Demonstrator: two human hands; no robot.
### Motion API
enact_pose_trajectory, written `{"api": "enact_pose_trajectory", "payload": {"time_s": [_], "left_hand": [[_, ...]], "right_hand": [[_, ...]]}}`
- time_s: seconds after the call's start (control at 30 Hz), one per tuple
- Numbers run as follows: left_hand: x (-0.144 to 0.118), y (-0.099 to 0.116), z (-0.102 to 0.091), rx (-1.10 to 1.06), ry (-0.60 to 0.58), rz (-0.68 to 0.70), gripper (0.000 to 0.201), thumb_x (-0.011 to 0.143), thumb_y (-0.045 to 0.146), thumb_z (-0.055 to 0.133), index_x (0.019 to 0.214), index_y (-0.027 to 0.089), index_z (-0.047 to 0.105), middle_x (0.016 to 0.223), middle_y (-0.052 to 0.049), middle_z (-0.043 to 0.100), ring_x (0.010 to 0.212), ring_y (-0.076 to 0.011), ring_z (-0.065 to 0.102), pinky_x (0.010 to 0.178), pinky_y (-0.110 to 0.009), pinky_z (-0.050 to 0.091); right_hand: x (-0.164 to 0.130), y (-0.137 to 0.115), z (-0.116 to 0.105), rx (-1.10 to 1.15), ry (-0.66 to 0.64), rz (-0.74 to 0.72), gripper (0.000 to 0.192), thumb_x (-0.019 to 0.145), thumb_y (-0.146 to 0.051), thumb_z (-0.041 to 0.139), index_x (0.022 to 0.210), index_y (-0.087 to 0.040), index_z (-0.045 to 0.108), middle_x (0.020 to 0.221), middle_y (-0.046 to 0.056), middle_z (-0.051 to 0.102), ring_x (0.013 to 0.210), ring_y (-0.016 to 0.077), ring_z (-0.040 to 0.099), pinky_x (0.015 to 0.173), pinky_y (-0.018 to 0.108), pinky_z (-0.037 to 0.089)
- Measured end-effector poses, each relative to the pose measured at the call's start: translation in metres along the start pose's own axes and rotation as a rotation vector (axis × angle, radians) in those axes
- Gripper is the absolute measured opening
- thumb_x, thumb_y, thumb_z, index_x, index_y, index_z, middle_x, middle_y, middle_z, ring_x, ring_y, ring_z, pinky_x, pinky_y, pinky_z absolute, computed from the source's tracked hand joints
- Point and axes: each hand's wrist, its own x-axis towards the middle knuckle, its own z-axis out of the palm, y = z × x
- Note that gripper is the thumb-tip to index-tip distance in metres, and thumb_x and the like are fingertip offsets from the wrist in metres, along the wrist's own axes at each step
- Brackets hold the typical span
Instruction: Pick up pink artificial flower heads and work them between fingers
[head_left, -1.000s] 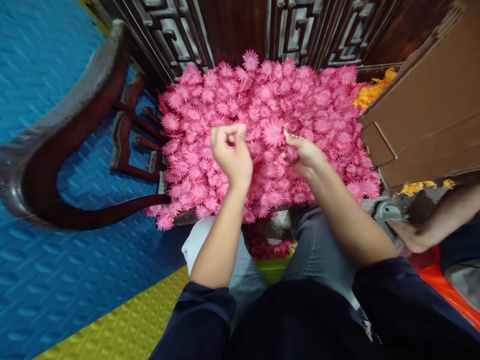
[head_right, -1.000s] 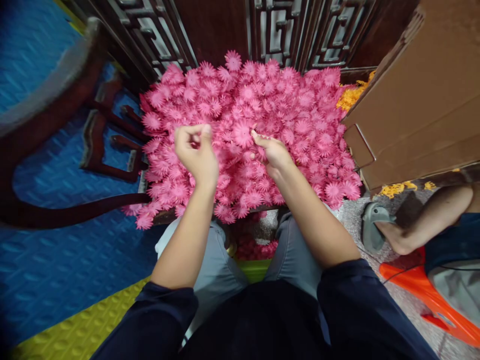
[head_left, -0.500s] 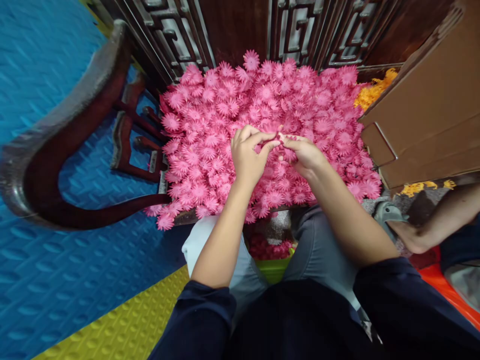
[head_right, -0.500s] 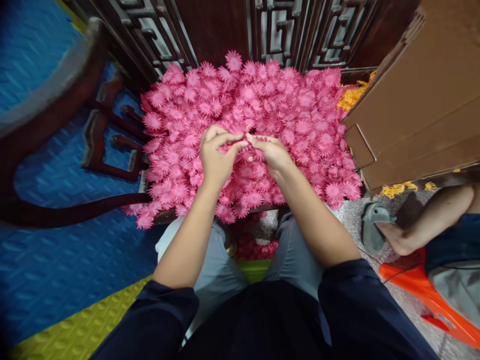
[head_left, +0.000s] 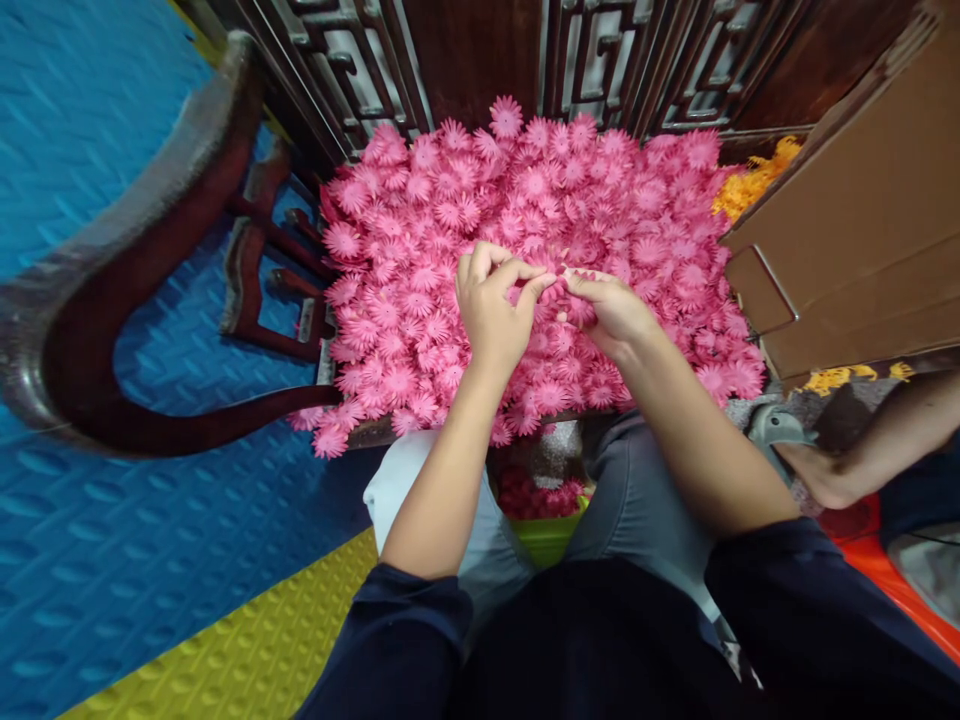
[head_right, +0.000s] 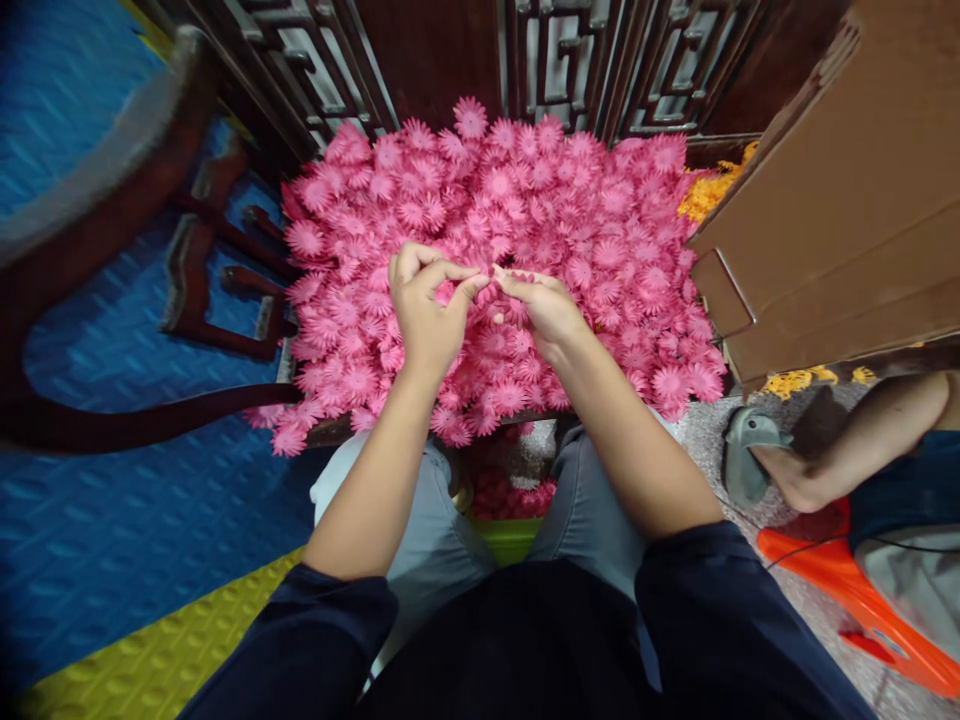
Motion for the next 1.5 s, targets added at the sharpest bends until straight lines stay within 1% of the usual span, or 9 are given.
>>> {"api": "enact_pose_trajectory", "payload": {"time_s": [0.13, 0.37, 0.47, 0.57, 0.67, 0.8, 1.07, 1.33, 1.5], "left_hand": [[0.000, 0.002, 0.000, -0.057, 0.030, -0.042, 0.026, 0.083, 0.045, 0.058, 0.074, 0.021, 0.061, 0.084, -0.003, 0.056, 0.092, -0.0185, 0.055, 0.087, -0.038, 0.045], [0.007, -0.022, -0.012, -0.072, 0.344, -0.268, 0.028, 0.086, 0.046, 0.054, 0.102, 0.024, 0.060, 0.093, -0.005, 0.053, 0.099, -0.0198, 0.052, 0.093, -0.039, 0.041], [0.005, -0.020, -0.013, -0.034, 0.232, -0.196, 0.029, 0.082, 0.043, 0.061, 0.106, 0.027, 0.063, 0.095, -0.005, 0.054, 0.100, -0.0212, 0.052, 0.094, -0.040, 0.040], [0.002, -0.011, -0.009, -0.026, 0.034, -0.068, 0.018, 0.079, 0.041, 0.066, 0.093, 0.030, 0.069, 0.091, -0.003, 0.057, 0.094, -0.0199, 0.054, 0.091, -0.039, 0.042], [0.002, -0.007, -0.006, -0.053, -0.057, -0.026, 0.010, 0.076, 0.038, 0.069, 0.084, 0.031, 0.071, 0.088, -0.002, 0.057, 0.090, -0.0189, 0.054, 0.088, -0.039, 0.044], [0.005, -0.008, -0.007, -0.092, -0.052, -0.029, 0.002, 0.073, 0.031, 0.072, 0.073, 0.030, 0.071, 0.086, -0.002, 0.057, 0.089, -0.0191, 0.053, 0.086, -0.040, 0.045], [0.005, -0.010, -0.008, -0.108, -0.089, 0.006, 0.013, 0.077, 0.035, 0.068, 0.070, 0.024, 0.066, 0.080, -0.002, 0.053, 0.085, -0.0187, 0.053, 0.086, -0.039, 0.044], [-0.001, -0.005, -0.003, -0.186, -0.069, -0.004, 0.027, 0.086, 0.044, 0.053, 0.075, 0.020, 0.053, 0.083, -0.004, 0.052, 0.087, -0.0180, 0.053, 0.083, -0.035, 0.044], [0.005, -0.018, -0.010, -0.244, 0.065, -0.148, 0.026, 0.090, 0.045, 0.046, 0.079, 0.022, 0.048, 0.083, -0.003, 0.052, 0.083, -0.0162, 0.052, 0.081, -0.031, 0.043]], "right_hand": [[0.000, -0.002, 0.003, -0.012, 0.094, 0.012, 0.010, 0.073, -0.007, 0.056, 0.070, -0.016, 0.060, 0.068, -0.002, 0.059, 0.053, 0.0062, 0.051, 0.048, 0.020, 0.049], [0.003, -0.001, 0.002, -0.017, 0.186, -0.076, 0.012, 0.073, -0.007, 0.056, 0.066, -0.016, 0.055, 0.065, -0.004, 0.056, 0.049, 0.0035, 0.046, 0.043, 0.016, 0.045], [0.005, 0.001, 0.000, -0.059, 0.150, -0.095, 0.009, 0.071, -0.010, 0.061, 0.066, -0.016, 0.057, 0.065, -0.003, 0.058, 0.054, 0.0045, 0.050, 0.044, 0.015, 0.045], [0.006, 0.003, -0.003, -0.073, 0.076, -0.112, 0.006, 0.069, -0.015, 0.066, 0.068, -0.015, 0.060, 0.070, -0.002, 0.062, 0.058, 0.0062, 0.053, 0.047, 0.017, 0.047], [0.005, 0.004, -0.005, -0.059, 0.011, -0.148, 0.010, 0.066, -0.020, 0.070, 0.068, -0.016, 0.061, 0.067, -0.002, 0.061, 0.059, 0.0065, 0.053, 0.047, 0.018, 0.047], [0.004, 0.005, -0.008, -0.066, -0.062, -0.167, 0.018, 0.060, -0.025, 0.077, 0.068, -0.016, 0.063, 0.064, -0.003, 0.059, 0.057, 0.0065, 0.051, 0.047, 0.018, 0.046], [0.008, 0.007, -0.011, -0.103, -0.110, -0.191, 0.024, 0.057, -0.030, 0.079, 0.064, -0.016, 0.060, 0.060, -0.003, 0.056, 0.054, 0.0066, 0.049, 0.046, 0.020, 0.045], [0.006, 0.009, -0.001, -0.098, 0.012, -0.151, 0.011, 0.068, -0.014, 0.065, 0.061, -0.016, 0.056, 0.060, -0.003, 0.053, 0.054, 0.0062, 0.048, 0.050, 0.020, 0.046], [0.008, 0.002, -0.003, -0.075, 0.164, -0.107, 0.014, 0.072, -0.006, 0.054, 0.062, -0.015, 0.059, 0.059, -0.003, 0.055, 0.050, 0.0066, 0.045, 0.051, 0.023, 0.047]]}}
